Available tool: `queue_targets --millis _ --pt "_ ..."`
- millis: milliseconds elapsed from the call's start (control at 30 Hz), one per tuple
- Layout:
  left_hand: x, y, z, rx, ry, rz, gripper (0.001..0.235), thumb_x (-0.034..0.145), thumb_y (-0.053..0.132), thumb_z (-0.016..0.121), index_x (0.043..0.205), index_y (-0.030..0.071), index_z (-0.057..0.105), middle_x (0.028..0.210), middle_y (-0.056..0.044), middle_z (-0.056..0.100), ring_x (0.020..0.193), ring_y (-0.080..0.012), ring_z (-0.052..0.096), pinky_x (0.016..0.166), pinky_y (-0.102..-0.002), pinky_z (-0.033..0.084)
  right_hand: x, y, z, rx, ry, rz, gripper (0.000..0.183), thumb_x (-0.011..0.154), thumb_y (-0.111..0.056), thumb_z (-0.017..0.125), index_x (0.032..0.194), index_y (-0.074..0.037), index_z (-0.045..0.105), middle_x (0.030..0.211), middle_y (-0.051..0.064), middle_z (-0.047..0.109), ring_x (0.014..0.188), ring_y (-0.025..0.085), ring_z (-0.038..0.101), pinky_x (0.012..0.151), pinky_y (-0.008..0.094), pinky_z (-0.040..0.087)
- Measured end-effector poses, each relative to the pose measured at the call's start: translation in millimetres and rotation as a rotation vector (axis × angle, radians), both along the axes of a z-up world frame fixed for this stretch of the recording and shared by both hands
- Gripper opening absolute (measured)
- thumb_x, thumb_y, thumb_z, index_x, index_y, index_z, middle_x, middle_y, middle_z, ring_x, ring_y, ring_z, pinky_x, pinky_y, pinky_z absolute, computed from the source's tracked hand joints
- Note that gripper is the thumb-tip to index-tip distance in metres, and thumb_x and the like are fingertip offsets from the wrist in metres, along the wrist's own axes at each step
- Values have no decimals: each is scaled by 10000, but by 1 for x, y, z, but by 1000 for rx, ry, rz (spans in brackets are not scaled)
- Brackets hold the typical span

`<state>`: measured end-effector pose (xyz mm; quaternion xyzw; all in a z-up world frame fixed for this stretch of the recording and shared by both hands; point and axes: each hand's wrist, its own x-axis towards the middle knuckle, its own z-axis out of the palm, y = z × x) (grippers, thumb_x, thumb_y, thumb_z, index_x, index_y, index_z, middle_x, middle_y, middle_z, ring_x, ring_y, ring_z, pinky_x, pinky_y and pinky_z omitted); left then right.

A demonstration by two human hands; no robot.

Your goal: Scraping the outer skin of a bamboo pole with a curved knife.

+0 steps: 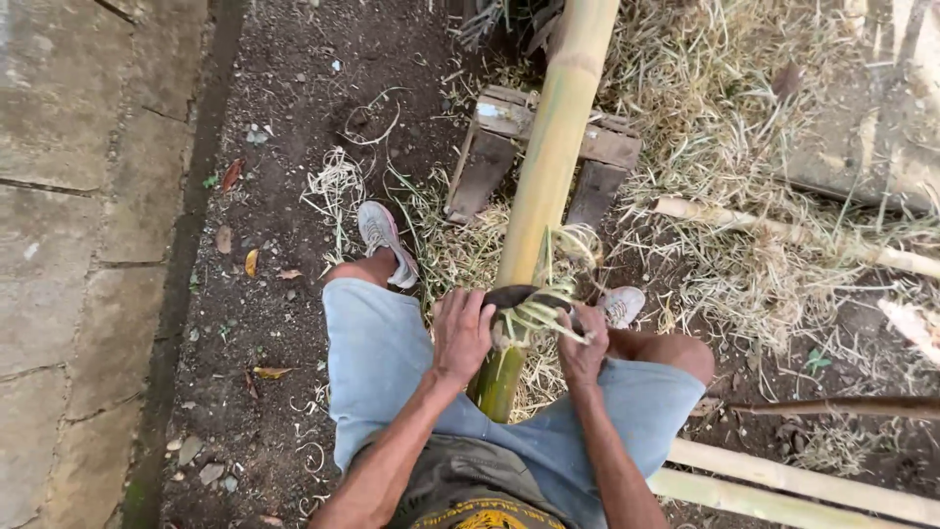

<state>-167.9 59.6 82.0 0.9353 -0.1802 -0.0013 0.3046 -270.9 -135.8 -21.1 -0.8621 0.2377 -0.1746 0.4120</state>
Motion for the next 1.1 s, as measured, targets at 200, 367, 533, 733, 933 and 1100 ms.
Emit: queue_targets --millis 200,367,533,733,933,1100 --pt "36 -27 -18 -46 122 -67 131 991 209 613 1026 89 649 889 -53 587 835 -192 514 828 -404 347 47 -17 67 513 124 -194 237 922 -287 667 1089 -122 698 903 -48 577 625 162 632 509 385 512" --pt "118 -84 -18 -113 -22 -97 112 995 199 608 1049 108 646 881 -34 572 836 -185 507 842 -392 332 121 -92 12 -22 -116 -59 208 994 -253 714 1057 -55 735 824 13 609 683 114 500 567 281 402" --pt "184 -109 -43 -10 -41 -62 143 958 211 646 1045 98 633 858 -52 553 809 -191 487 800 -403 327 191 -100 41 373 68 -95 226 931 -243 706 1080 -77 734 728 -28 620 580 69 515 503 240 422" --pt "156 -78 -52 51 12 -53 109 966 192 638 1007 92 624 866 -61 553 813 -198 486 804 -403 333 168 -68 -3 301 -149 -25 224 993 -228 718 1080 -24 745 810 36 576 653 112 486 562 274 378" --pt "66 -32 -38 14 -50 -107 100 1003 174 612 1033 82 636 878 -75 555 837 -217 498 800 -403 348 58 -23 -68 -38 -65 -114 246 1035 -305 676 1042 -64 724 860 61 629 719 176 553 599 328 454" --pt "5 -7 6 60 24 -127 145 941 179 649 1020 59 637 936 -126 580 944 -275 549 835 -446 374 -17 8 -51 179 -163 -47 192 1033 -201 625 1100 -33 691 1005 81 676 900 163 636 774 353 542"
